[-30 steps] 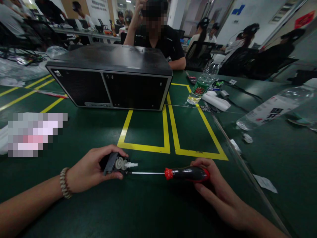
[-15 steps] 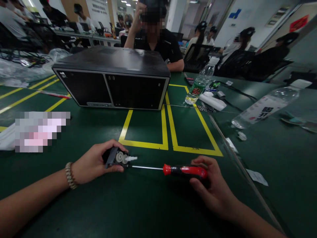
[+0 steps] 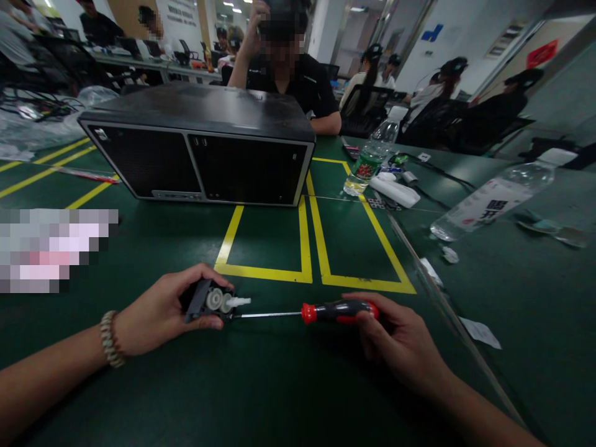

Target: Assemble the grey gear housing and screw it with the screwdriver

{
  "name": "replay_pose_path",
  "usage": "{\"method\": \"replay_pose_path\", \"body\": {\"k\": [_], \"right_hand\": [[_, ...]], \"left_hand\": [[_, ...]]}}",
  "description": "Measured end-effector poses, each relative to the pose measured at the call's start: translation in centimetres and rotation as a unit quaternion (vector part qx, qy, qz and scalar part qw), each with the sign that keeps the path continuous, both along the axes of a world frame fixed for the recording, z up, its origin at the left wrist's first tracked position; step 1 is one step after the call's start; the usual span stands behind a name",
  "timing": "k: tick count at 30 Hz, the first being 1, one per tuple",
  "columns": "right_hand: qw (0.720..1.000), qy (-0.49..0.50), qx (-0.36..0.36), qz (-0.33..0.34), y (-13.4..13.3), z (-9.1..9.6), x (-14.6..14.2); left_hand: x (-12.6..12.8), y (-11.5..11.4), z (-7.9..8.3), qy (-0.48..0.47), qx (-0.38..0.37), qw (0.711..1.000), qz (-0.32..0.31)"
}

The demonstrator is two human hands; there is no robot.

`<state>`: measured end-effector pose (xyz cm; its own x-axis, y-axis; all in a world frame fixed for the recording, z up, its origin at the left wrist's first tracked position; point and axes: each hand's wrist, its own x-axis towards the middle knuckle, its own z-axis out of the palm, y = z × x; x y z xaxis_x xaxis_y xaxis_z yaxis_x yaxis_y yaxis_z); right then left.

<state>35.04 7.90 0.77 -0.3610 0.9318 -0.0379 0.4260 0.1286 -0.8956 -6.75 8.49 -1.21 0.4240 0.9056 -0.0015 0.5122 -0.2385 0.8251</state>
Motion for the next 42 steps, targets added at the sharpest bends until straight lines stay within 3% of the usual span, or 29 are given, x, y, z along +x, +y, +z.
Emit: {"method": "replay_pose_path", "body": {"k": [12,19,25,29,34,42], "right_hand": [[0.993,-0.02,0.095,0.064,0.2,0.7,0.4],[0.993,-0.057,0.09,0.042,-0.1,0.0,1.0],[0.994,-0.024,0.076,0.075,0.1,0.2,1.3],[0.988,-0.037,0.118,0.092,0.7,0.3,0.9],[0.992,-0.05,0.105,0.046,0.4,0.2,0.9],[0.994,-0.016,0.084,0.07,0.6,0.1,1.2]], "left_hand": [[-0.2,0.2,0.1,0.04,0.033,0.998,0.022],[-0.4,0.2,0.2,0.064,0.009,0.998,0.015],[-0.2,0.1,0.3,0.067,0.018,0.997,0.038],[-0.3,0.2,0.2,0.064,0.01,0.997,0.041],[-0.2,0.1,0.1,0.059,0.018,0.997,0.052],[-0.2,0.1,0.0,0.051,0.027,0.997,0.043]]}}
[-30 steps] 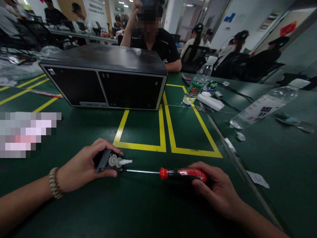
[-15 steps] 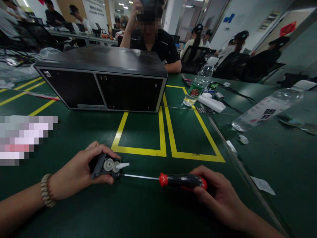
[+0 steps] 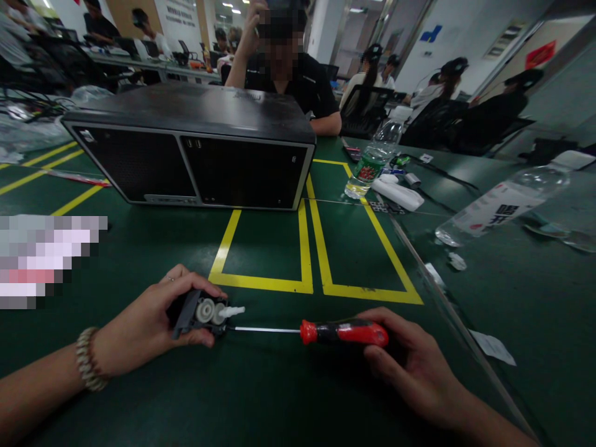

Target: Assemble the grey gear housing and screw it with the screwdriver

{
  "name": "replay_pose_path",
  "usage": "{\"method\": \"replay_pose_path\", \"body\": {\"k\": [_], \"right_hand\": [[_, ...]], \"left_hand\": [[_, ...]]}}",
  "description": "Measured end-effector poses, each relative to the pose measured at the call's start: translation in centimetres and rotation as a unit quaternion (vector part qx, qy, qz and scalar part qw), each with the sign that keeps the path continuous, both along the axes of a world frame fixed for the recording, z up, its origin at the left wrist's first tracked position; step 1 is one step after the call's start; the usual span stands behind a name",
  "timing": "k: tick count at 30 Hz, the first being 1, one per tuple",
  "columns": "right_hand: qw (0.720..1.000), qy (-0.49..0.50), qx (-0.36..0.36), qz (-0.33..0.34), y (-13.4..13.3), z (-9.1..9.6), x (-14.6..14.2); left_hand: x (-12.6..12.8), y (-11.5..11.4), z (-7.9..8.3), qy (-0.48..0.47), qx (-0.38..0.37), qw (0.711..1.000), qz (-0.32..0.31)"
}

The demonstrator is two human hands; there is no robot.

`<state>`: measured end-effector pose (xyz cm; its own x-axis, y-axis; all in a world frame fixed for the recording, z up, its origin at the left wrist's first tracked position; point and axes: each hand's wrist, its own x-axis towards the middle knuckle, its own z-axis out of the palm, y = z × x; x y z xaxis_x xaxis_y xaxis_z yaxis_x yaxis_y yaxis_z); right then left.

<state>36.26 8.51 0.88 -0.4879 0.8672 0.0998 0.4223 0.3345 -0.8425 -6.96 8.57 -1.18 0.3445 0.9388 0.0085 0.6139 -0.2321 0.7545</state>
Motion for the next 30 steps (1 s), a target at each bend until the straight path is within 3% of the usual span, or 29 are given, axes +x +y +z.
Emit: {"method": "replay_pose_path", "body": {"k": [4,7,11,22,30], "right_hand": [[1.0,0.008,-0.023,0.014,0.42,0.3,-0.49],[0.999,-0.007,-0.046,-0.017,0.31,0.17,-0.56],[0.998,-0.043,-0.001,-0.039,-0.26,-0.01,-0.16],[0.998,-0.026,-0.056,0.021,0.26,-0.03,0.22],[0.999,-0.022,-0.031,0.025,0.42,0.54,-0.48]], "left_hand": [[0.0,-0.08,0.06,-0.008,-0.002,1.0,0.001],[-0.24,0.01,-0.1,-0.013,-0.003,1.0,-0.018],[-0.35,0.17,-0.25,-0.01,0.006,1.0,-0.027],[-0.34,0.17,-0.15,-0.011,-0.004,1.0,-0.027],[-0.34,0.2,-0.15,-0.014,0.006,1.0,-0.022]]}}
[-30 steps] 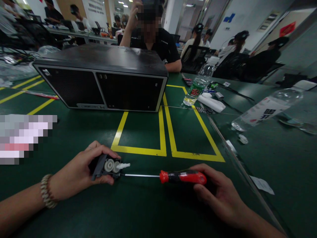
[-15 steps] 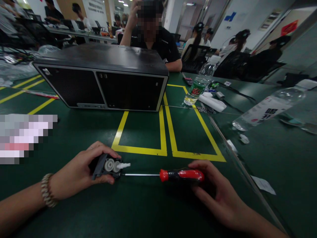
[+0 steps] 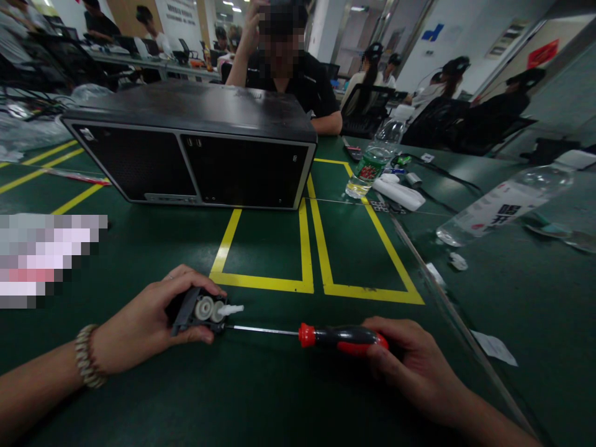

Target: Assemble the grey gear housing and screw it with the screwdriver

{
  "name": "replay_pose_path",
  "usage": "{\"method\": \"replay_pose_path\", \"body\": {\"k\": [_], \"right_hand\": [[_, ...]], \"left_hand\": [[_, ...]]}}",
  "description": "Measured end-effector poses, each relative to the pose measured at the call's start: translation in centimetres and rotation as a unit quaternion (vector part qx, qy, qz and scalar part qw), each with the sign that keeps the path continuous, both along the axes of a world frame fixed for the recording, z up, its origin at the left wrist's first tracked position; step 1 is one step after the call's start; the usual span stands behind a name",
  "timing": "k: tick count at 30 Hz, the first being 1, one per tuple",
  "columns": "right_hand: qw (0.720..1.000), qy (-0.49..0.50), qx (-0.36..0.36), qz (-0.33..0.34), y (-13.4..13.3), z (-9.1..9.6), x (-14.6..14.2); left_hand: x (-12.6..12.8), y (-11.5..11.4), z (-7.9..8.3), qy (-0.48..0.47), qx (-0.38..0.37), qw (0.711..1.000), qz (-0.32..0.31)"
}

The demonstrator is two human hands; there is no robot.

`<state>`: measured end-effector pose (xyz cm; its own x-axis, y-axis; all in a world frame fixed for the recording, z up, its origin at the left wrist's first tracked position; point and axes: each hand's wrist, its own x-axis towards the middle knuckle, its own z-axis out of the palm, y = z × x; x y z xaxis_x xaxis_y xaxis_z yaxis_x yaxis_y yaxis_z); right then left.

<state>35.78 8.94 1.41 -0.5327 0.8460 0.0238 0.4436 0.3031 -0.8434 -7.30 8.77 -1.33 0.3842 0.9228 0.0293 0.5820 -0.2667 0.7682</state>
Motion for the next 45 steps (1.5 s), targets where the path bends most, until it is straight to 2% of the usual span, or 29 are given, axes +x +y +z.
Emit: {"method": "replay_pose_path", "body": {"k": [11,26,34,40,43,45], "right_hand": [[0.998,0.02,0.058,0.009,0.2,-0.5,-0.3],[0.999,-0.007,-0.004,-0.036,0.1,-0.1,-0.4],[0.993,0.009,0.103,-0.058,-0.4,-0.7,-0.2],[0.987,-0.003,0.146,-0.062,-0.9,-0.5,-0.4],[0.989,-0.031,0.131,-0.058,-0.9,0.0,-0.6],[0.994,-0.042,0.091,-0.051,-0.8,0.1,-0.8]], "left_hand": [[0.0,0.0,-0.1,0.01,-0.003,1.0,-0.008],[0.1,0.1,0.1,0.001,0.008,1.0,-0.004],[0.3,0.1,0.3,-0.007,0.016,1.0,0.008],[0.4,0.1,0.2,-0.005,0.027,1.0,0.005],[0.5,0.1,0.3,-0.006,0.032,0.999,0.01],[0.5,0.0,0.3,-0.007,0.037,0.999,0.013]]}}
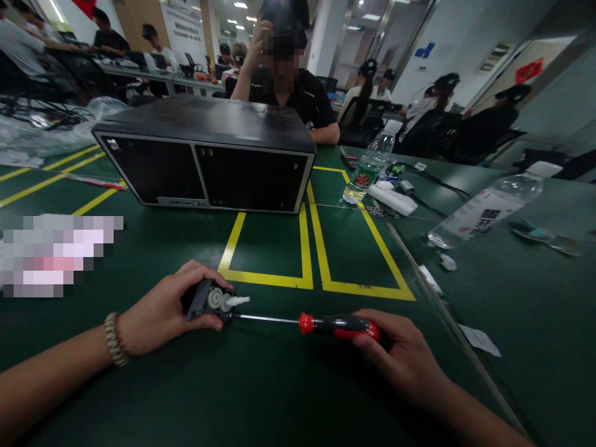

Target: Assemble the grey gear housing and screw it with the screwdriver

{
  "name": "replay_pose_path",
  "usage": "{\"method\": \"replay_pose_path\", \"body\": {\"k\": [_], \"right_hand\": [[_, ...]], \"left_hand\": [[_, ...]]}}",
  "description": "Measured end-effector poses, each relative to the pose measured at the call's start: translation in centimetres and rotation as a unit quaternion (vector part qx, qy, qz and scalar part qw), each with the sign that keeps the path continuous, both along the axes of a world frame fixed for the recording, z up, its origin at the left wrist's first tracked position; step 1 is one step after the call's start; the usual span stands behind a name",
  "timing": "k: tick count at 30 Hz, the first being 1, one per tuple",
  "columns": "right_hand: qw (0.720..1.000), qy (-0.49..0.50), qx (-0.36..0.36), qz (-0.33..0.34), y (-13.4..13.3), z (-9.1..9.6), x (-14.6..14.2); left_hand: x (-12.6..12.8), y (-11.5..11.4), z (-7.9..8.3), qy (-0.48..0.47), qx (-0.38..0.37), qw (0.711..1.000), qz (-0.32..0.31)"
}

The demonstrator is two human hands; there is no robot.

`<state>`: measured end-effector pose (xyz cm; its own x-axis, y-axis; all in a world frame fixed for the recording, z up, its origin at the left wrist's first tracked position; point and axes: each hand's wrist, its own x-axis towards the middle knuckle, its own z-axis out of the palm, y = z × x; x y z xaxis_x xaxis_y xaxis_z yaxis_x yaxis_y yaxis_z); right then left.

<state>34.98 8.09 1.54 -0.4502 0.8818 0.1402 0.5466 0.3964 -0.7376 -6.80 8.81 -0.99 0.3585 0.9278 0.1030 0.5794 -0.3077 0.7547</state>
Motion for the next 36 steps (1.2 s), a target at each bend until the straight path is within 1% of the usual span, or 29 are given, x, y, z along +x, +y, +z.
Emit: {"method": "replay_pose_path", "body": {"k": [5,8,10,14,17,21,23,26,30,36], "right_hand": [[0.992,0.034,-0.12,0.017,0.34,-0.58,-0.32],[0.986,0.053,-0.155,0.007,0.53,-0.57,-0.34],[0.988,0.048,-0.145,-0.004,0.55,-0.4,-0.26],[0.996,0.036,-0.077,-0.022,0.44,-0.49,0.09],[0.999,0.045,-0.027,-0.009,0.46,-0.91,0.3],[0.999,0.034,0.0,0.007,0.67,-0.94,0.48],[1.0,0.016,-0.006,0.009,0.78,-0.65,0.55],[0.999,0.0,-0.048,0.016,0.84,-0.27,0.5],[0.993,0.028,-0.112,0.016,0.8,-0.44,0.16],[0.993,0.02,-0.112,0.014,0.87,-0.87,0.0]], "left_hand": [[-0.06,0.04,0.13,0.007,0.0,1.0,-0.014],[-0.01,0.05,0.24,0.011,0.005,1.0,-0.016],[0.03,0.08,0.33,0.014,0.01,1.0,-0.018],[-0.11,0.28,0.42,0.023,0.01,0.999,-0.027],[-0.29,0.43,0.36,0.029,0.007,0.999,-0.04],[-0.3,0.32,0.17,0.023,-0.001,0.999,-0.034],[-0.21,0.17,0.07,0.016,-0.005,1.0,-0.024],[-0.05,-0.03,-0.01,0.004,-0.012,1.0,-0.013],[0.11,-0.1,-0.01,-0.014,-0.01,1.0,-0.004],[0.08,-0.09,0.03,-0.017,-0.018,1.0,-0.01]]}}
